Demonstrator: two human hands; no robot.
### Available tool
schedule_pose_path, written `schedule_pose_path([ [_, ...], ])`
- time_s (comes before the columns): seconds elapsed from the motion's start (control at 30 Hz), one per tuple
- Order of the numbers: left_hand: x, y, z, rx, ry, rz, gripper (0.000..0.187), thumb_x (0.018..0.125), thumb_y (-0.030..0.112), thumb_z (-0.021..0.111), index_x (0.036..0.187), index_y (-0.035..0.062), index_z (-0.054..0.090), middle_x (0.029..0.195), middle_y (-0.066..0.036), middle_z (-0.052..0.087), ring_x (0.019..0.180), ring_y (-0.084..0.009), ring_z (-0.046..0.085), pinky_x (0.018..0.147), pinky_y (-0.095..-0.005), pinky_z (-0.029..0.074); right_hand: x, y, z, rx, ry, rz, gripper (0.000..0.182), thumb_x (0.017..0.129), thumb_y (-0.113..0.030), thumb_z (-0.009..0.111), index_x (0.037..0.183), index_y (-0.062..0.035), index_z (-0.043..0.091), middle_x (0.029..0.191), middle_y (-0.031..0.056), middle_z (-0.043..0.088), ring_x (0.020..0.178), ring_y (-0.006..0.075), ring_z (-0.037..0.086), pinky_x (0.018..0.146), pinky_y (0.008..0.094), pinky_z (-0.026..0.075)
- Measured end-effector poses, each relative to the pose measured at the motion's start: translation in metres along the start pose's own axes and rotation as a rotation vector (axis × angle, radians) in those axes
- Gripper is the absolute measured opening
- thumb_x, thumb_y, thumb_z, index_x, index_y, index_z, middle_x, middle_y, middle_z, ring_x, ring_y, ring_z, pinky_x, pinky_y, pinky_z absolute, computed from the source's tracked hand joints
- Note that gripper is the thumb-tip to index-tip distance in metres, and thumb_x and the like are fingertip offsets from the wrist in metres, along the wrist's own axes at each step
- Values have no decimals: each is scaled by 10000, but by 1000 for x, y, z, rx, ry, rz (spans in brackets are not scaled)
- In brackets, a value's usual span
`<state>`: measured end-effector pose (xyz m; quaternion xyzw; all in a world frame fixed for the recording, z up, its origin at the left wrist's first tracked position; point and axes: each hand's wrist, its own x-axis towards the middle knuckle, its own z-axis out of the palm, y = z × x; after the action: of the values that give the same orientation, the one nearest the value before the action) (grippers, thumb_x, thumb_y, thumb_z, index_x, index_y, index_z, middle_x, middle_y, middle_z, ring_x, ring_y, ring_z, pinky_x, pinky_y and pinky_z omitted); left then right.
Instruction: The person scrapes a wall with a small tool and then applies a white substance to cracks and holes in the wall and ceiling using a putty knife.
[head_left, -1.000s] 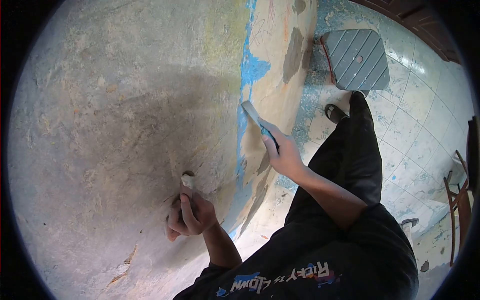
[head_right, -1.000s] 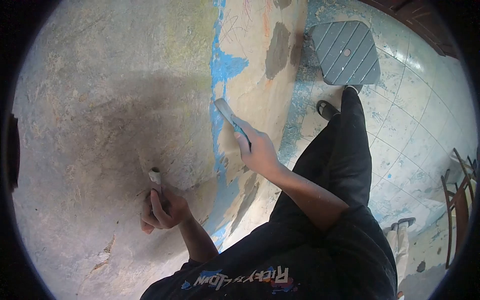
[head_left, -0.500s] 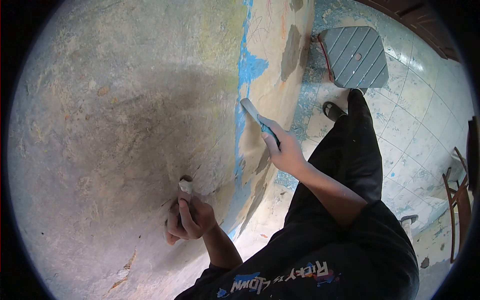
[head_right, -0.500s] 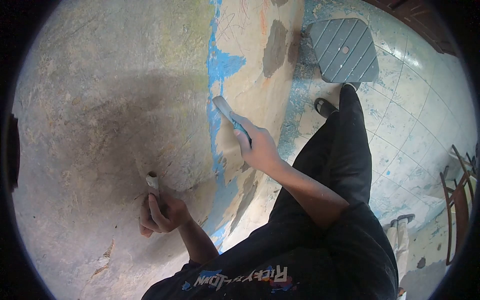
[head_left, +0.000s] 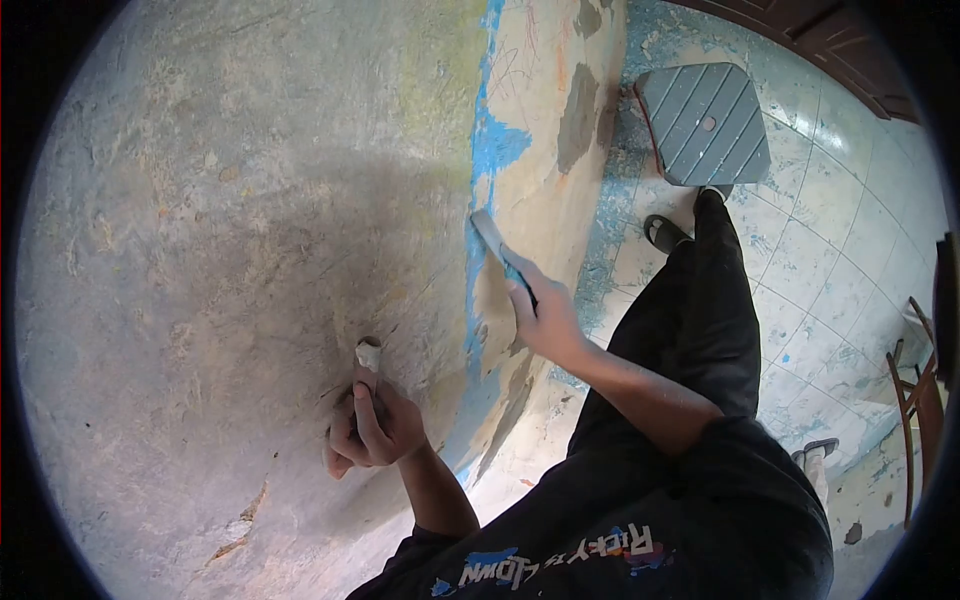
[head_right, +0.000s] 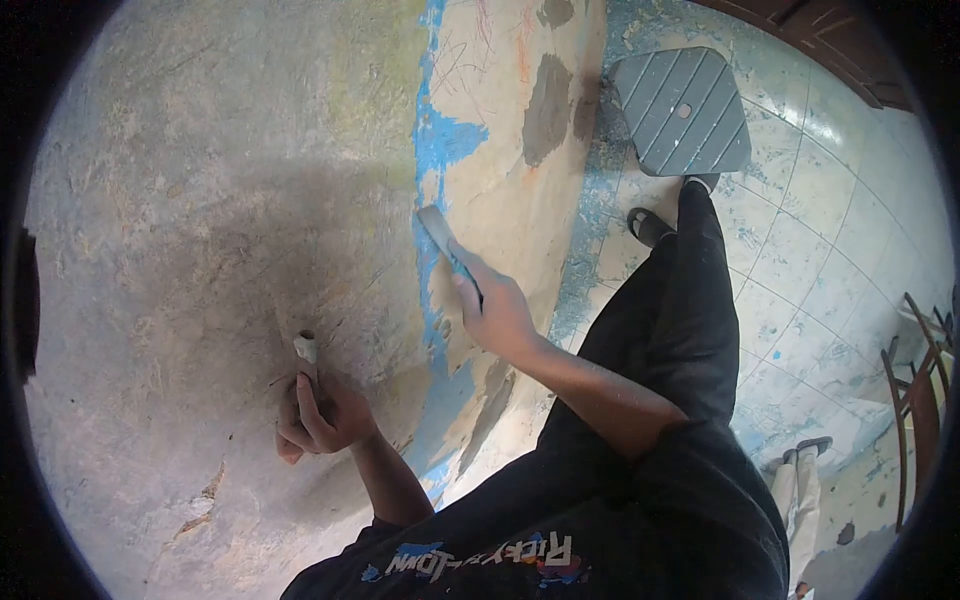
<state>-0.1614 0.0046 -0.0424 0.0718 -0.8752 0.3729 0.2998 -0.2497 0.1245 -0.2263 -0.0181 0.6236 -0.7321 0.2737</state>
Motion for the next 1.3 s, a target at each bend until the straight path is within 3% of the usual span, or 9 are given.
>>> schedule_pose_path([
  [0.2,1,0,-3,21,-22,14,280,741,141,860,986,211,744,908,52,613,867,-146,481,817,-374,257,56,3,-21,-33,-24,40,399,996,-172,537,1388,-95,542,889,254,665,811,431,684,713,442,526],
  [0.4,-7,-6,0,16,7,16,242,763,206,853,986,184,760,914,38,647,852,-163,492,805,-394,288,6,10,-7,-11,-63,26,376,995,-178,533,1366,-119,552,829,254,656,743,429,666,680,461,510],
  [0.47,-8,-7,0,35,15,39,244,761,214,853,986,185,761,911,40,646,852,-164,491,805,-400,287,42,-11,-24,-54,-158,278,387,988,-150,539,1373,-124,554,900,262,668,826,460,667,754,481,513],
  [0.57,-6,-5,2,53,35,26,256,758,222,853,992,190,755,908,39,645,853,-163,496,808,-395,283,60,-10,-31,-59,-139,134,387,990,-156,541,1375,-121,546,863,263,658,811,472,660,745,484,509],
  [0.7,-8,-7,2,52,5,52,273,755,223,851,1002,186,740,913,34,644,854,-162,504,812,-392,275,8,-2,-23,-25,-190,96,368,1014,-240,518,1353,-98,531,795,269,629,754,428,665,654,446,492],
  [0.93,-7,-5,0,29,22,35,276,752,201,848,1000,175,729,912,32,645,842,-151,540,815,-381,274,131,7,-45,-110,34,-108,349,1010,-244,521,1326,-99,553,815,227,636,745,360,674,698,439,495],
  [1.17,-4,-4,-1,-6,6,55,284,750,189,854,998,167,718,916,28,667,826,-148,535,818,-381,275,96,4,-42,-141,-21,-62,327,1006,-224,521,1297,-82,569,849,228,643,797,374,671,724,431,497],
  [1.27,-3,-4,2,7,55,52,274,757,175,846,996,167,713,908,28,666,821,-146,534,818,-372,271,150,-19,-55,-186,24,-68,332,1020,-185,528,1317,-49,587,901,190,627,794,206,598,792,343,493],
  [1.3,-3,-2,2,3,40,31,279,752,157,852,986,195,705,892,36,635,858,-159,507,815,-371,273,159,-25,-61,-186,15,-47,324,1020,-182,524,1305,-42,589,893,200,633,775,224,620,771,354,499],
])
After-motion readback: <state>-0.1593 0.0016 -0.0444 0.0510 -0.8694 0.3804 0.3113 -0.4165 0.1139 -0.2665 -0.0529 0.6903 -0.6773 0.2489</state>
